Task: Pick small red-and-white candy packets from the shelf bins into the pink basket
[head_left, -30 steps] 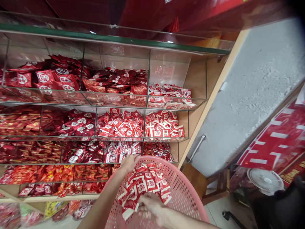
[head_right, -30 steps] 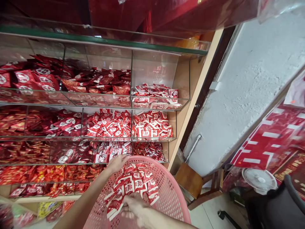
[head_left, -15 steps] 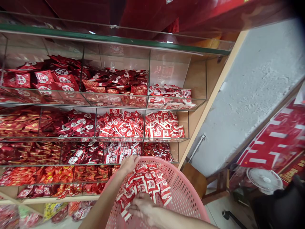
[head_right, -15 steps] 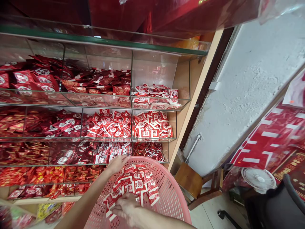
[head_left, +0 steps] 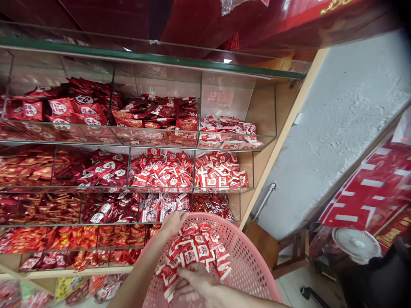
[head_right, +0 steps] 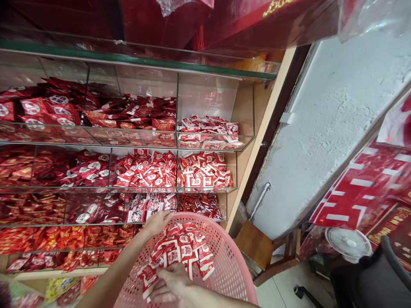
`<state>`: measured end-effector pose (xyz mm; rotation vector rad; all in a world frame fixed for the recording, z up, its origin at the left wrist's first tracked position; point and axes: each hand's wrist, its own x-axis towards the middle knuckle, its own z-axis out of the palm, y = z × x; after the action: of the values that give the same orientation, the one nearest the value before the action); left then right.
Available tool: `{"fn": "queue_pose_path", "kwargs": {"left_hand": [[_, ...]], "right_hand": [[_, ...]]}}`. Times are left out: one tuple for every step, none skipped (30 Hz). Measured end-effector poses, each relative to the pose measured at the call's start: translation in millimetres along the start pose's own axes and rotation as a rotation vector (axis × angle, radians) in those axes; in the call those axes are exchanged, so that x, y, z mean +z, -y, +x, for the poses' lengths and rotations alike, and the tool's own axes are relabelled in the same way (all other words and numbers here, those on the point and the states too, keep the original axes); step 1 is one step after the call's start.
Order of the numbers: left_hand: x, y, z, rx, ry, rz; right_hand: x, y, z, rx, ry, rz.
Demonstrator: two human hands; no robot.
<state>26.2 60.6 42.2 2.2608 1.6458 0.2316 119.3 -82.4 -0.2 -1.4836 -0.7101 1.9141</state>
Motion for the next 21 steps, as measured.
{"fn": "queue_pose_path", "kwargs": {"left_hand": [[0.0, 0, 0, 0.003, -0.002, 0.001], [0.1, 0, 0, 0.006, -0.005, 0.003], [0.2, 0, 0, 0.009, -0.008, 0.003], [0.3, 0, 0, 0.009, -0.009, 0.001], [0.3, 0, 0, 0.009, -0.007, -0.005], [0.2, 0, 0, 0.009, -0.003, -0.014], [0.1, 0, 0, 0.011, 0.001, -0.025], [-0.2, 0, 0, 0.013, 0.002, -0.036], [-0.6, 0, 0, 0.017, 0.001, -0.044], [-1.0, 0, -1, 0.020, -0.001, -0.049], [-1.4, 0, -1, 0.021, -0.002, -0.050], [-1.8, 0, -1, 0.021, -0.001, -0.051], [-2.0, 0, -1, 0.022, 0.001, -0.051], [-2.1, -1, -1, 0.024, 0.002, -0.049], [-2.2, -1, -1, 0.027, 0.001, -0.047], [-2.2, -1, -2, 0.029, -0.002, -0.044], [-2.2, -1, -2, 0.032, -0.005, -0.040], [-2.2, -1, -2, 0.033, -0.008, -0.037], [-2.2, -1, -2, 0.030, -0.008, -0.034], [-2.3, -1, -2, 0.025, -0.008, -0.031], [-2.5, -1, -2, 0.021, -0.007, -0.031]], "right_hand": [[-3, 5, -3, -0.016, 0.024, -0.046], [-7, 13, -7, -0.059, 0.052, -0.115], [-12, 23, -12, -0.143, 0.068, -0.205], [-17, 37, -18, -0.274, 0.063, -0.312], [-23, 54, -26, -0.434, 0.047, -0.437], [-30, 74, -34, -0.644, -0.033, -0.548], [-37, 95, -43, -0.846, -0.116, -0.662], [-44, 116, -53, -1.004, -0.209, -0.768], [-52, 138, -61, -1.120, -0.316, -0.853], [-59, 158, -68, -1.195, -0.401, -0.932], [-67, 176, -72, -1.247, -0.488, -1.012], [-74, 191, -75, -1.289, -0.580, -1.104], [-82, 204, -74, -1.304, -0.665, -1.190], [-88, 214, -72, -1.299, -0.740, -1.267], [-95, 223, -69, -1.276, -0.802, -1.332], [-100, 229, -64, -1.238, -0.845, -1.379], [-105, 234, -59, -1.196, -0.868, -1.410], [-109, 237, -54, -1.156, -0.872, -1.427], [-112, 239, -50, -1.123, -0.862, -1.431], [-115, 241, -46, -1.099, -0.841, -1.427], [-117, 242, -43, -1.084, -0.818, -1.414]]}}
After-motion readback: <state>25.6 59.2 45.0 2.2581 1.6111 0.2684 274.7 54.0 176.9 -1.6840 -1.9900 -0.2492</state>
